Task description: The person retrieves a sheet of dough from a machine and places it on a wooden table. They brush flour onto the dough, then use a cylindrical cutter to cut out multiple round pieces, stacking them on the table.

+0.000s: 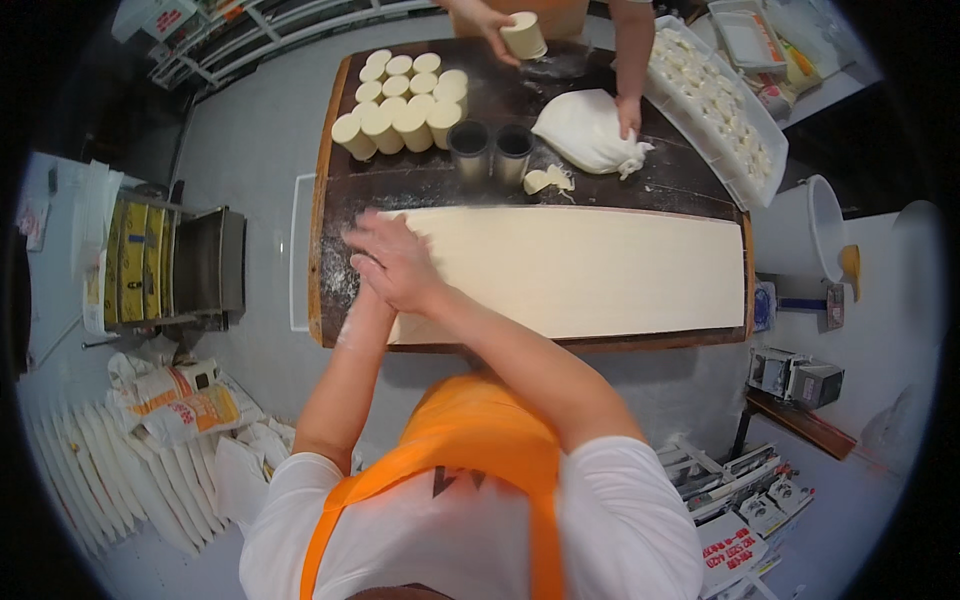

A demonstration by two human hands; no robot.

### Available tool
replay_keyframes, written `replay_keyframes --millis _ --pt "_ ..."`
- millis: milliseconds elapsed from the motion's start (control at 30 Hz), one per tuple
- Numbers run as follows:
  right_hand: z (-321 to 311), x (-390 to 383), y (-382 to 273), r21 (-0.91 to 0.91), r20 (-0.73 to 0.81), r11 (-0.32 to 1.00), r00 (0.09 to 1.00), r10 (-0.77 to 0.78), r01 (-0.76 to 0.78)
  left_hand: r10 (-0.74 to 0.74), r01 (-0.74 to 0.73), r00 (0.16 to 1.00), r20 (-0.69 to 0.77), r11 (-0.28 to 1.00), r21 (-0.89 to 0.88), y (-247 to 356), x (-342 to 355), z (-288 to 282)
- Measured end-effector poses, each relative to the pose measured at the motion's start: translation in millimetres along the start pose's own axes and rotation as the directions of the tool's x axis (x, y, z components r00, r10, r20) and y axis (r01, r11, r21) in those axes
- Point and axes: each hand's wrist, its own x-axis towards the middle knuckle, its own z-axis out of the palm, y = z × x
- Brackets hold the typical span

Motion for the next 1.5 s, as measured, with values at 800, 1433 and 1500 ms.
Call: replay_keyframes --millis 800,1433,1500 --pt "-182 -35 102 -0.548 0.351 0.837 0.913 0.210 0.018 -0.272 0.207 0.942 0.196 0.011 -0.978 221 6 -24" --pt "-344 -127 -19 -0.674 0.018 0.729 0.983 0.184 -0.124 0.948 -0.981 0.155 0.277 0.181 -0.072 362 34 114" --pt "-370 -185 -15 -0.589 -0.314 0.504 0.753 0.578 -0.632 0.581 -0.768 0.157 0.799 0.580 -0.271 353 28 112"
